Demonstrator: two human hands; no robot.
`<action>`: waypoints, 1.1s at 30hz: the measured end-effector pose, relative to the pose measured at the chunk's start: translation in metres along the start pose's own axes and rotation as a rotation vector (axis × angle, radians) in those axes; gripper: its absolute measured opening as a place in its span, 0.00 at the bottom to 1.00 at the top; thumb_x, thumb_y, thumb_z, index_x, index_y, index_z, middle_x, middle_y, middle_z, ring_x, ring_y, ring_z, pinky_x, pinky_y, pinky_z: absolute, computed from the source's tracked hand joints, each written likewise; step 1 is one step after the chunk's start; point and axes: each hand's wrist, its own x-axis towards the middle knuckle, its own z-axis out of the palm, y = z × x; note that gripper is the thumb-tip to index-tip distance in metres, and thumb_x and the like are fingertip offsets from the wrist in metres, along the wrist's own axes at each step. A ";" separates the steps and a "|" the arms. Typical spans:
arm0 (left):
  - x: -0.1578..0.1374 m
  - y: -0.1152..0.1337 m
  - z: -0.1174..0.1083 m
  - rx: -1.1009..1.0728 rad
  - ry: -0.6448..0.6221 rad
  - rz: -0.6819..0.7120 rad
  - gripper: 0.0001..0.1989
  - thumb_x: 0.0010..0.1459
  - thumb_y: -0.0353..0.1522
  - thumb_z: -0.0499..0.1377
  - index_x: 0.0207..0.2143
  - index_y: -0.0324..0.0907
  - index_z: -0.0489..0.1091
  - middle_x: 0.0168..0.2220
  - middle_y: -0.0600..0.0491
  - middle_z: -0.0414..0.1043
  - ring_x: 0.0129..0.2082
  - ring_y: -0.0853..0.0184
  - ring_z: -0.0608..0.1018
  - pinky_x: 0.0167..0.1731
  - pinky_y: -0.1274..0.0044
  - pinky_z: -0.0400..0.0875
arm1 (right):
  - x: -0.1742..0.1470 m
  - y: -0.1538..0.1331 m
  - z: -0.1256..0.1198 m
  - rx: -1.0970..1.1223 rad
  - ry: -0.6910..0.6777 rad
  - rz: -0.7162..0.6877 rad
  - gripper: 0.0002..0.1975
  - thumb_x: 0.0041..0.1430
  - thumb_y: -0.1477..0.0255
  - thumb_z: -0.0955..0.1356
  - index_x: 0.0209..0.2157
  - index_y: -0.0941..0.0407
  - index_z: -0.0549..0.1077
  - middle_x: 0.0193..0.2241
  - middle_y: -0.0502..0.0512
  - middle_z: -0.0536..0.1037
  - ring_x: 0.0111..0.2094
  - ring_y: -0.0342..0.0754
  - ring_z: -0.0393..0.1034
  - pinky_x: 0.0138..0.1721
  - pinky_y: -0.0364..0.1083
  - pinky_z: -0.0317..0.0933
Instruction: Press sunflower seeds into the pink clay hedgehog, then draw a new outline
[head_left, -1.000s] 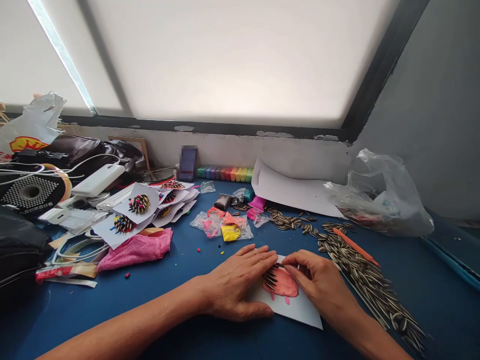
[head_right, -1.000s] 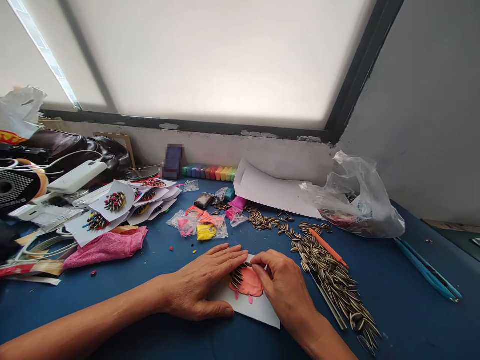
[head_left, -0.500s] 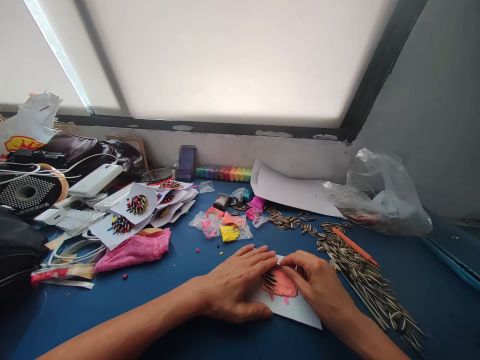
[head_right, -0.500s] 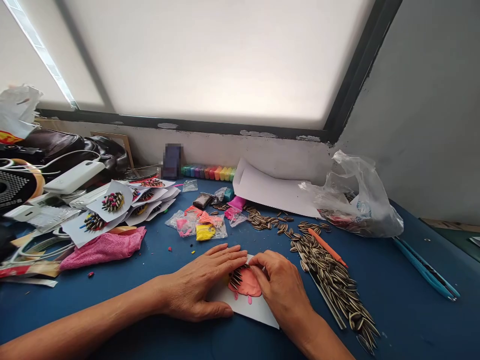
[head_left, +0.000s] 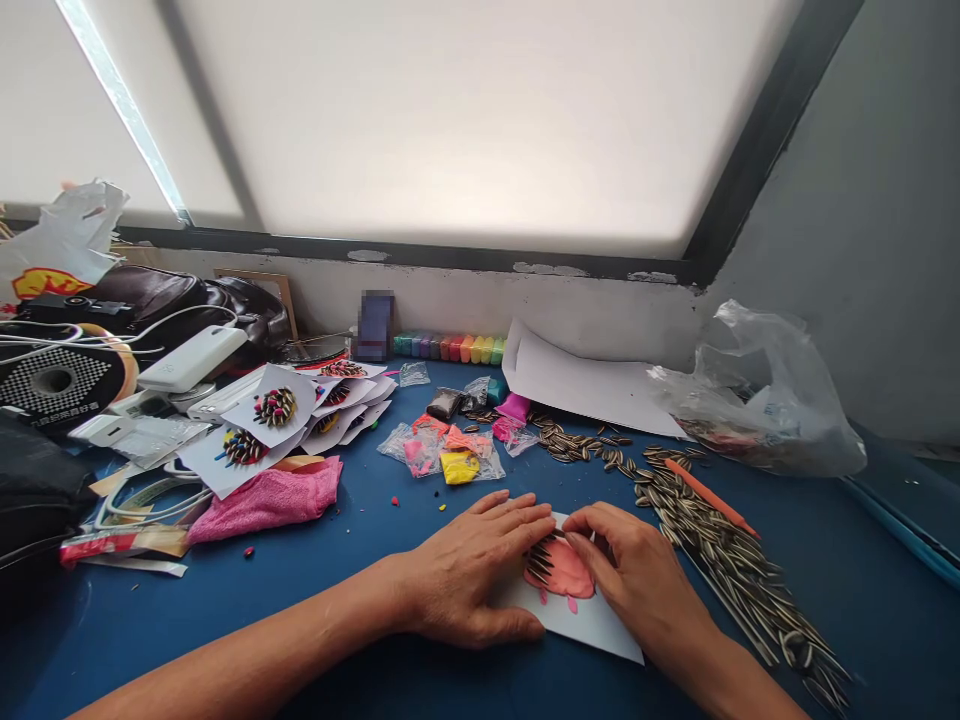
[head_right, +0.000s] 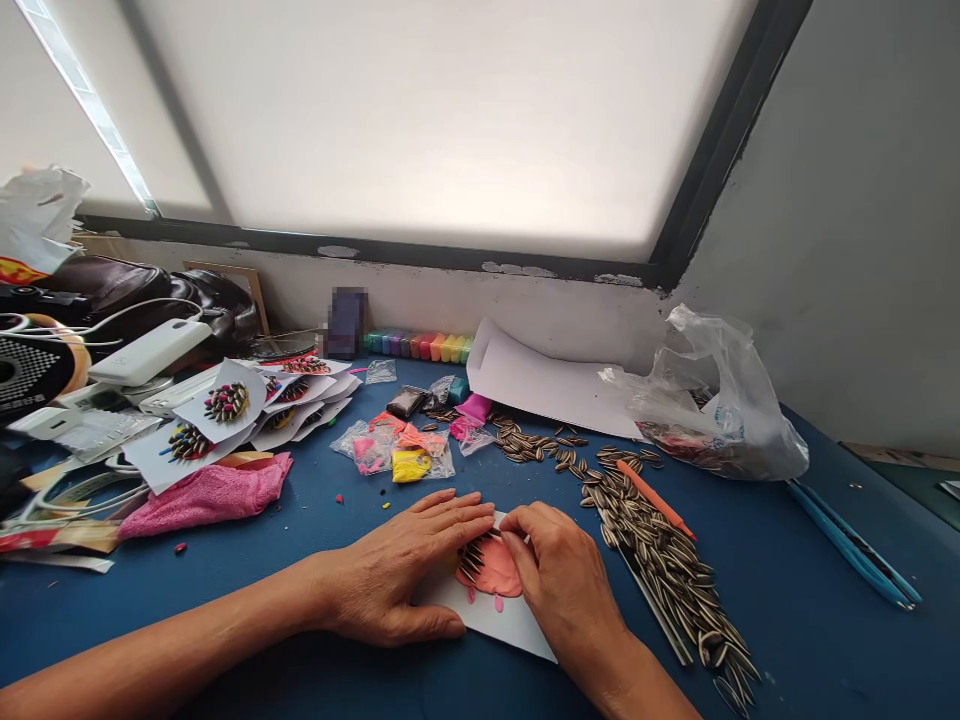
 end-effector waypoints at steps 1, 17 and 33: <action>0.000 0.000 0.000 -0.001 -0.002 -0.002 0.42 0.55 0.45 0.61 0.66 0.40 0.50 0.66 0.44 0.51 0.67 0.53 0.53 0.65 0.60 0.42 | 0.000 0.000 0.000 -0.007 -0.001 -0.004 0.11 0.62 0.71 0.62 0.31 0.52 0.74 0.30 0.51 0.78 0.30 0.47 0.72 0.32 0.45 0.62; 0.000 0.002 -0.002 -0.002 -0.012 0.003 0.41 0.56 0.45 0.60 0.66 0.39 0.50 0.66 0.44 0.52 0.67 0.53 0.53 0.65 0.60 0.42 | -0.001 -0.001 0.003 -0.127 -0.001 -0.079 0.13 0.64 0.72 0.61 0.31 0.52 0.75 0.29 0.52 0.77 0.33 0.48 0.71 0.34 0.45 0.63; -0.001 0.000 0.001 -0.005 0.009 0.004 0.42 0.55 0.45 0.61 0.66 0.41 0.49 0.66 0.44 0.51 0.67 0.53 0.53 0.65 0.60 0.42 | 0.000 -0.002 0.004 -0.179 0.014 -0.091 0.14 0.65 0.72 0.61 0.29 0.52 0.75 0.29 0.53 0.75 0.33 0.48 0.70 0.34 0.45 0.63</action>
